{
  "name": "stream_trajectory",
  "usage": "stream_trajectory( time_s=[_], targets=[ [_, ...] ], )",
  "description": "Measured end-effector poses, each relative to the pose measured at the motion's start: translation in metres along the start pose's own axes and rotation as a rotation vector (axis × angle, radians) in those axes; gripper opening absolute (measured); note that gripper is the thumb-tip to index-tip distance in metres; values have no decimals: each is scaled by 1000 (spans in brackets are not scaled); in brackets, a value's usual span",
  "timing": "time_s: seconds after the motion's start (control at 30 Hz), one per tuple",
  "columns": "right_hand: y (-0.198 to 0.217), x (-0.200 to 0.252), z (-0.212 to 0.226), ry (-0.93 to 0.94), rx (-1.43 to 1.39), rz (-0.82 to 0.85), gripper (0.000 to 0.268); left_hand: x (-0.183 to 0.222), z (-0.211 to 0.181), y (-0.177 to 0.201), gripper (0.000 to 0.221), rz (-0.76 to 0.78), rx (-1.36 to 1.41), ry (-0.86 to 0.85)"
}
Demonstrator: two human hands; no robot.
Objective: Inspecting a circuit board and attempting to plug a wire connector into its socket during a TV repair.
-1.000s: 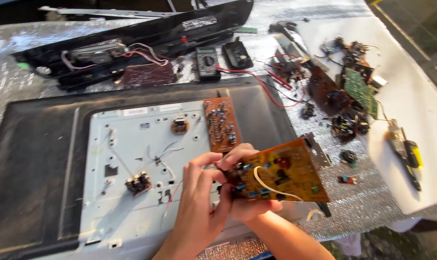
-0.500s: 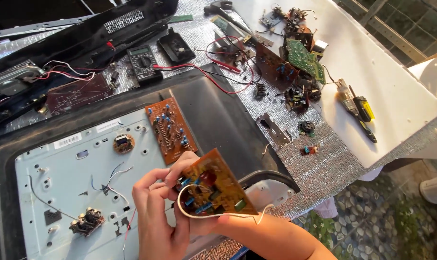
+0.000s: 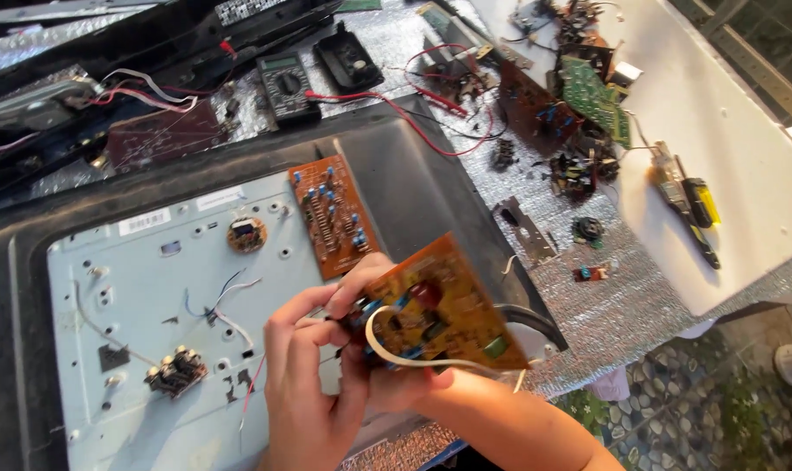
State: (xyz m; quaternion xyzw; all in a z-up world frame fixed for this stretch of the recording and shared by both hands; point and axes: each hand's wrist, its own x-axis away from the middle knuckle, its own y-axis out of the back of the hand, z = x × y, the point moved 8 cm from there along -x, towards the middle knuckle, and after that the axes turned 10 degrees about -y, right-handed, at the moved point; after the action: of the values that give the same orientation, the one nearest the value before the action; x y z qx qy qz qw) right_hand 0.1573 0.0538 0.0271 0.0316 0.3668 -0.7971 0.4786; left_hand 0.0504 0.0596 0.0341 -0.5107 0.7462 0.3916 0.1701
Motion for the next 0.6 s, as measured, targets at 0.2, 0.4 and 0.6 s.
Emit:
stream_trajectory(
  time_s=[0.2,0.4,0.6],
  targets=[
    [-6,0,1,46,225,42,88,-2,3,18,8,-109,-42,37],
    [-16,6,-8,80,161,130,87,-2,10,24,13,-79,57,75],
    [-15,15,-9,92,147,178,86,-6,6,20,7,-42,123,88]
  ],
)
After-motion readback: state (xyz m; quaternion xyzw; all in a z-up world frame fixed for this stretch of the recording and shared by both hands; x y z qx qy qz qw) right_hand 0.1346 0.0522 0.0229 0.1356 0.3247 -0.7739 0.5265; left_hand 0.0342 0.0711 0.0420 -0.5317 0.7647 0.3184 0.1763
